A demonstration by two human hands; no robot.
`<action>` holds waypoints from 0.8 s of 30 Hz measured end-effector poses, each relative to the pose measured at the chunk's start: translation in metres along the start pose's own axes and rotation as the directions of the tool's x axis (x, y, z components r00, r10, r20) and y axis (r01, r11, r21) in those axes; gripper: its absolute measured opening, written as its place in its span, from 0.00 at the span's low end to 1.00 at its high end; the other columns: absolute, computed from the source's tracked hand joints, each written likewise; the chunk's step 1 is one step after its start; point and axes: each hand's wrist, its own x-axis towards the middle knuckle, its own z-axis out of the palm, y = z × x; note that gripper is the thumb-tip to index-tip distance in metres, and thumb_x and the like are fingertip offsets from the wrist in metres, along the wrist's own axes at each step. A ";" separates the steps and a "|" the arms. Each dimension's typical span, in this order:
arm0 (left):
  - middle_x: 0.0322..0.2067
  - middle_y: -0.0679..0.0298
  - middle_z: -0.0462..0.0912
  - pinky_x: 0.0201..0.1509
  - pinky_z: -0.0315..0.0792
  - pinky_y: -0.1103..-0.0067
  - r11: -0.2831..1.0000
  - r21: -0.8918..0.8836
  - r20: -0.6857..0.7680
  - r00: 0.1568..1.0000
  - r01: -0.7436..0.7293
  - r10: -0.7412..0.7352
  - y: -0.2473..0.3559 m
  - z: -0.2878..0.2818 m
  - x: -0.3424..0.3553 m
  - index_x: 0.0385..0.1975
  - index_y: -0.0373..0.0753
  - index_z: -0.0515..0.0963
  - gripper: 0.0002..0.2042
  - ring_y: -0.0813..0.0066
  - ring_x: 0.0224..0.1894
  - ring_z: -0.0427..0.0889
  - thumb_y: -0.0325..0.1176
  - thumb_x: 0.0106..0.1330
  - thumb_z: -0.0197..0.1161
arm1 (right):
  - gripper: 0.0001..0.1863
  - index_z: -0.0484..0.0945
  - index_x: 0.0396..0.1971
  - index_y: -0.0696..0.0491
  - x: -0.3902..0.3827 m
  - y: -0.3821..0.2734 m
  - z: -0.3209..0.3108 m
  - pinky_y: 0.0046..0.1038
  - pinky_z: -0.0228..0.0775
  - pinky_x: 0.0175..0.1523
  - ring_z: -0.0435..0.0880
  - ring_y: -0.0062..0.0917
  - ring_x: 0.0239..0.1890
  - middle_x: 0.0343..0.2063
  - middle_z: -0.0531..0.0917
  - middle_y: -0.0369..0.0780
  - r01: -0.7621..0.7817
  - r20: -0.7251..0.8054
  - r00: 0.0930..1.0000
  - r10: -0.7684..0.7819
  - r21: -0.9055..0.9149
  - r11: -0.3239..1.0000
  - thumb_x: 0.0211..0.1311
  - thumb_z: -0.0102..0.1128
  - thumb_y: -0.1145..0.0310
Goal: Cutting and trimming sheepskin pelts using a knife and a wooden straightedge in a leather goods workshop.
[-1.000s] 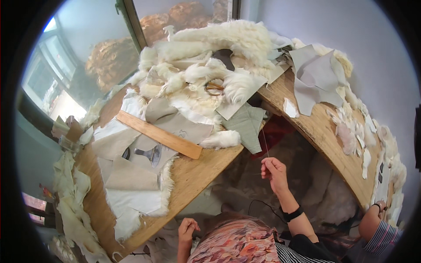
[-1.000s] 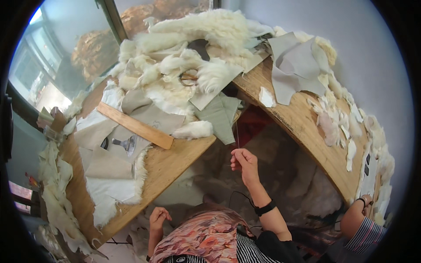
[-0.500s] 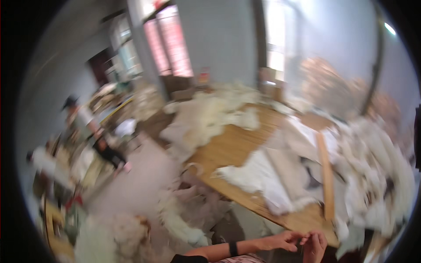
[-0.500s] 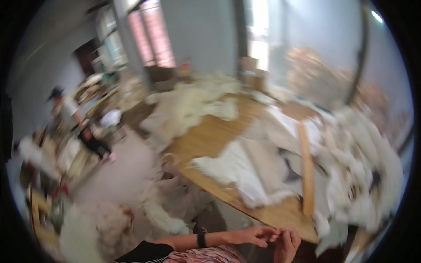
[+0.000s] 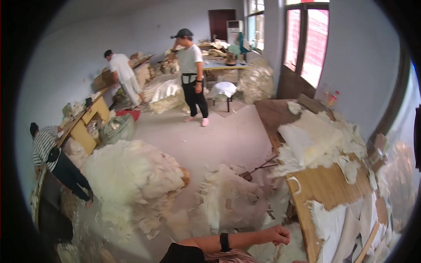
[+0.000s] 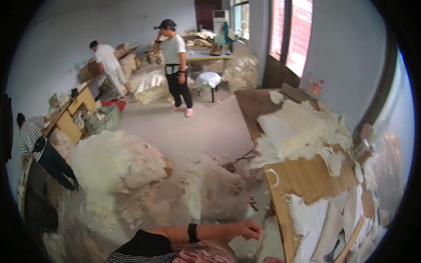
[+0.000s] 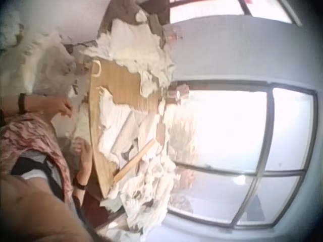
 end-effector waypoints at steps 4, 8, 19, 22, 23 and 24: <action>0.17 0.73 0.73 0.20 0.61 0.86 0.951 0.309 -0.083 0.995 -0.022 0.050 0.033 -0.041 -0.026 0.23 0.38 0.77 0.07 0.88 0.17 0.67 0.33 0.58 0.64 | 0.13 0.79 0.48 0.58 -0.010 -0.052 0.081 0.22 0.73 0.37 0.82 0.25 0.38 0.38 0.83 0.40 0.209 0.490 0.869 0.072 -0.494 0.844 0.64 0.58 0.73; 0.15 0.72 0.74 0.17 0.62 0.84 0.954 0.301 -0.042 0.999 -0.010 0.024 0.039 -0.055 -0.027 0.20 0.37 0.77 0.06 0.87 0.14 0.68 0.32 0.53 0.64 | 0.15 0.78 0.50 0.58 0.017 -0.067 0.126 0.24 0.74 0.37 0.82 0.27 0.40 0.41 0.83 0.44 0.416 0.265 0.898 -0.352 -0.247 0.875 0.63 0.59 0.75; 0.20 0.73 0.76 0.24 0.64 0.83 0.944 0.329 -0.224 0.973 0.014 0.064 0.073 -0.148 -0.055 0.24 0.37 0.79 0.09 0.86 0.22 0.70 0.36 0.58 0.64 | 0.06 0.79 0.30 0.56 0.080 -0.032 0.106 0.19 0.59 0.23 0.69 0.15 0.18 0.19 0.76 0.33 0.137 0.199 0.978 -0.068 -0.357 0.924 0.64 0.59 0.69; 0.20 0.73 0.74 0.23 0.63 0.84 0.997 0.077 -0.355 0.935 0.010 0.018 0.112 -0.151 -0.066 0.28 0.38 0.80 0.05 0.87 0.20 0.68 0.33 0.59 0.64 | 0.05 0.78 0.26 0.55 0.084 -0.033 0.110 0.16 0.51 0.18 0.66 0.12 0.14 0.15 0.73 0.31 0.024 0.081 0.997 -0.007 -0.207 0.978 0.59 0.61 0.72; 0.20 0.73 0.74 0.23 0.63 0.83 0.998 0.050 -0.352 0.936 0.031 -0.012 0.125 -0.152 -0.067 0.28 0.37 0.80 0.05 0.87 0.19 0.67 0.31 0.59 0.64 | 0.05 0.77 0.26 0.55 0.086 -0.033 0.116 0.16 0.50 0.17 0.65 0.11 0.13 0.15 0.73 0.31 0.011 0.089 0.996 0.004 -0.176 0.984 0.60 0.60 0.72; 0.20 0.72 0.75 0.23 0.62 0.83 0.999 0.026 -0.359 0.933 0.045 -0.033 0.130 -0.155 -0.065 0.28 0.36 0.80 0.05 0.88 0.18 0.65 0.30 0.59 0.64 | 0.05 0.77 0.26 0.55 0.086 -0.032 0.118 0.15 0.50 0.16 0.65 0.10 0.13 0.15 0.73 0.31 0.005 0.110 0.994 0.012 -0.149 0.989 0.61 0.59 0.73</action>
